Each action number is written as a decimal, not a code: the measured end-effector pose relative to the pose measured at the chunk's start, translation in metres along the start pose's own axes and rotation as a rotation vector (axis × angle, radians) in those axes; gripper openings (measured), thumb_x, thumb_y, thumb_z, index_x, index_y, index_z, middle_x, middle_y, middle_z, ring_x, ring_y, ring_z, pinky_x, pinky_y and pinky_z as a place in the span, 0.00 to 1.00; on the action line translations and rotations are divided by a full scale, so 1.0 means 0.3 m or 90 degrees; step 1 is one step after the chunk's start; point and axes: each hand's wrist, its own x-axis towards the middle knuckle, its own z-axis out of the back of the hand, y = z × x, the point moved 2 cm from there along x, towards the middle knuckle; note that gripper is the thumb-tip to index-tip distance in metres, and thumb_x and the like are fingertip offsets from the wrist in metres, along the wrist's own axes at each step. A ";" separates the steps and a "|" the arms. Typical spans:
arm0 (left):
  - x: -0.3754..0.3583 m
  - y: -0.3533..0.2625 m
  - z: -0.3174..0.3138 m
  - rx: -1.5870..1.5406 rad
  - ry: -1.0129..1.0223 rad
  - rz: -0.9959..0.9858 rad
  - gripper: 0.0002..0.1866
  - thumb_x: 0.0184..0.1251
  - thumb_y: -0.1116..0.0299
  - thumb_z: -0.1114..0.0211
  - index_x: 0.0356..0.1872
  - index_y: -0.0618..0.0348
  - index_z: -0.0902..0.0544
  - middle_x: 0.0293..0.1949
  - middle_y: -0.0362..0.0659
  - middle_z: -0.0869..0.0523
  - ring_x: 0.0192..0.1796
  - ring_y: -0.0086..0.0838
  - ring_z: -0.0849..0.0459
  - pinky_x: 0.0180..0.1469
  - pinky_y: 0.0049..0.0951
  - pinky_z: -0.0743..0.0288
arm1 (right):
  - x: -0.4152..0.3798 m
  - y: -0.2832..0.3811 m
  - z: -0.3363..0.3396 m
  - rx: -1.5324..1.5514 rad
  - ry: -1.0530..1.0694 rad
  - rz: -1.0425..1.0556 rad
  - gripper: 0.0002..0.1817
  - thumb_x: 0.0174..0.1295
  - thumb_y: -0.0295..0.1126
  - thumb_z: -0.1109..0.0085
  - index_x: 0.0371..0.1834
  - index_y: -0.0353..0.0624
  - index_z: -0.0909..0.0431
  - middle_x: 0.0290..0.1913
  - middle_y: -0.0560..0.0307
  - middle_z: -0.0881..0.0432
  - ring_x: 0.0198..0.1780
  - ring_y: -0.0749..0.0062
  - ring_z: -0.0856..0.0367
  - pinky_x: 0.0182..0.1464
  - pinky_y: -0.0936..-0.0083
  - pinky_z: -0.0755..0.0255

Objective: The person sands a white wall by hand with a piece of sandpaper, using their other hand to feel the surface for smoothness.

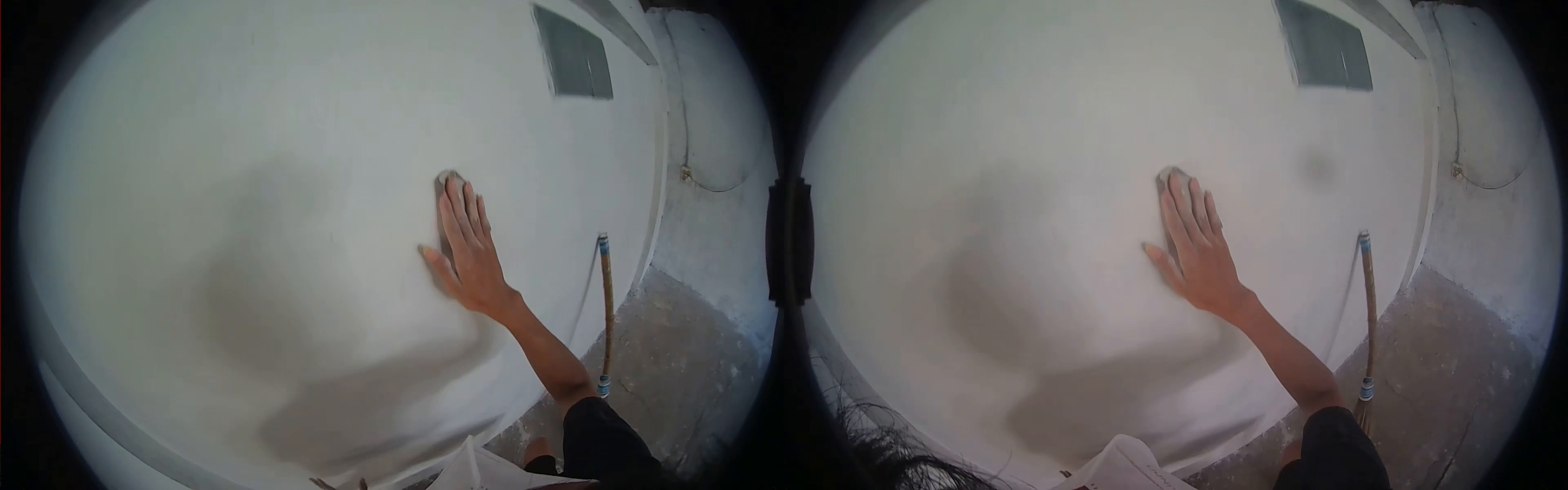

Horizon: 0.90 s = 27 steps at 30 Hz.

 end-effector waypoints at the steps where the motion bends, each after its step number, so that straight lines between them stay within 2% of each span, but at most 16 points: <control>1: 0.004 0.002 -0.001 0.009 0.002 -0.001 0.53 0.68 0.37 0.35 0.83 0.54 0.51 0.81 0.56 0.46 0.76 0.56 0.34 0.76 0.56 0.41 | 0.109 -0.021 0.037 0.007 0.002 -0.006 0.39 0.75 0.44 0.46 0.78 0.27 0.47 0.81 0.30 0.51 0.81 0.27 0.54 0.79 0.38 0.58; 4: 0.092 0.014 -0.031 -0.221 0.081 -0.064 0.61 0.57 0.32 0.31 0.83 0.52 0.52 0.82 0.59 0.54 0.80 0.58 0.50 0.77 0.61 0.50 | 0.352 -0.047 0.114 0.041 -0.022 -0.032 0.40 0.74 0.43 0.45 0.78 0.26 0.48 0.81 0.29 0.51 0.81 0.27 0.55 0.79 0.37 0.59; 7: 0.260 0.170 -0.205 -0.452 0.138 -0.094 0.69 0.46 0.27 0.27 0.83 0.50 0.53 0.82 0.62 0.62 0.83 0.60 0.65 0.78 0.67 0.59 | 0.327 -0.010 0.090 0.086 -0.037 -0.045 0.40 0.74 0.43 0.45 0.78 0.24 0.48 0.81 0.27 0.51 0.80 0.25 0.55 0.78 0.35 0.59; 8: 0.344 -0.095 0.033 -0.438 0.129 -0.081 0.69 0.46 0.27 0.27 0.83 0.50 0.53 0.82 0.62 0.62 0.83 0.60 0.65 0.78 0.67 0.59 | 0.306 0.024 0.087 0.078 0.000 -0.038 0.41 0.74 0.43 0.45 0.78 0.24 0.49 0.80 0.27 0.50 0.80 0.23 0.54 0.78 0.34 0.58; 10: 0.548 -0.480 0.354 -0.356 0.113 -0.054 0.62 0.58 0.35 0.28 0.83 0.53 0.57 0.82 0.62 0.64 0.82 0.64 0.67 0.77 0.72 0.61 | 0.301 0.060 0.076 0.081 0.034 -0.023 0.41 0.74 0.44 0.45 0.77 0.23 0.49 0.80 0.26 0.50 0.80 0.22 0.54 0.77 0.33 0.58; 11: 0.613 -0.527 0.404 -0.366 0.070 -0.055 0.54 0.64 0.37 0.32 0.82 0.50 0.51 0.83 0.57 0.59 0.83 0.60 0.64 0.77 0.69 0.57 | 0.313 0.062 0.067 0.068 0.036 -0.019 0.41 0.74 0.44 0.44 0.77 0.22 0.49 0.80 0.25 0.50 0.79 0.22 0.53 0.77 0.33 0.57; 14: 0.729 -0.576 0.487 -0.338 0.089 -0.020 0.55 0.64 0.37 0.32 0.83 0.50 0.51 0.83 0.59 0.59 0.83 0.61 0.64 0.77 0.70 0.58 | 0.457 0.071 0.087 0.045 0.030 -0.005 0.41 0.73 0.44 0.43 0.77 0.23 0.48 0.80 0.26 0.49 0.79 0.22 0.52 0.77 0.34 0.57; 18: 0.798 -0.613 0.550 -0.387 0.077 -0.051 0.53 0.65 0.35 0.34 0.83 0.48 0.50 0.83 0.59 0.59 0.83 0.61 0.65 0.77 0.70 0.58 | 0.699 0.062 0.145 0.005 -0.052 0.012 0.43 0.72 0.45 0.42 0.77 0.24 0.47 0.80 0.27 0.48 0.79 0.24 0.51 0.78 0.36 0.56; 20: 0.790 -0.612 0.545 -0.399 0.076 -0.045 0.53 0.66 0.34 0.36 0.83 0.48 0.51 0.83 0.59 0.59 0.83 0.62 0.65 0.77 0.71 0.59 | 0.693 0.108 0.122 0.002 -0.084 0.010 0.43 0.72 0.46 0.41 0.78 0.25 0.47 0.80 0.28 0.48 0.79 0.25 0.50 0.78 0.37 0.56; 22: 0.774 -0.596 0.535 -0.411 0.070 -0.043 0.53 0.66 0.32 0.37 0.83 0.47 0.51 0.83 0.59 0.59 0.83 0.62 0.65 0.76 0.72 0.59 | 0.623 0.205 0.081 0.032 -0.034 0.010 0.43 0.71 0.47 0.41 0.77 0.25 0.46 0.80 0.30 0.46 0.78 0.26 0.48 0.78 0.37 0.55; 24: 0.770 -0.601 0.542 -0.422 0.085 -0.046 0.53 0.67 0.31 0.39 0.83 0.47 0.52 0.83 0.59 0.59 0.83 0.63 0.65 0.76 0.73 0.59 | 0.531 0.299 0.034 0.053 0.027 0.071 0.42 0.71 0.47 0.41 0.77 0.26 0.43 0.80 0.32 0.45 0.78 0.27 0.46 0.77 0.37 0.53; 27: 0.777 -0.624 0.579 -0.435 0.105 -0.032 0.54 0.66 0.30 0.40 0.83 0.47 0.53 0.83 0.59 0.59 0.83 0.62 0.65 0.77 0.70 0.57 | 0.622 0.328 0.051 0.046 0.013 0.090 0.40 0.72 0.48 0.42 0.76 0.28 0.41 0.80 0.35 0.44 0.78 0.31 0.46 0.77 0.39 0.51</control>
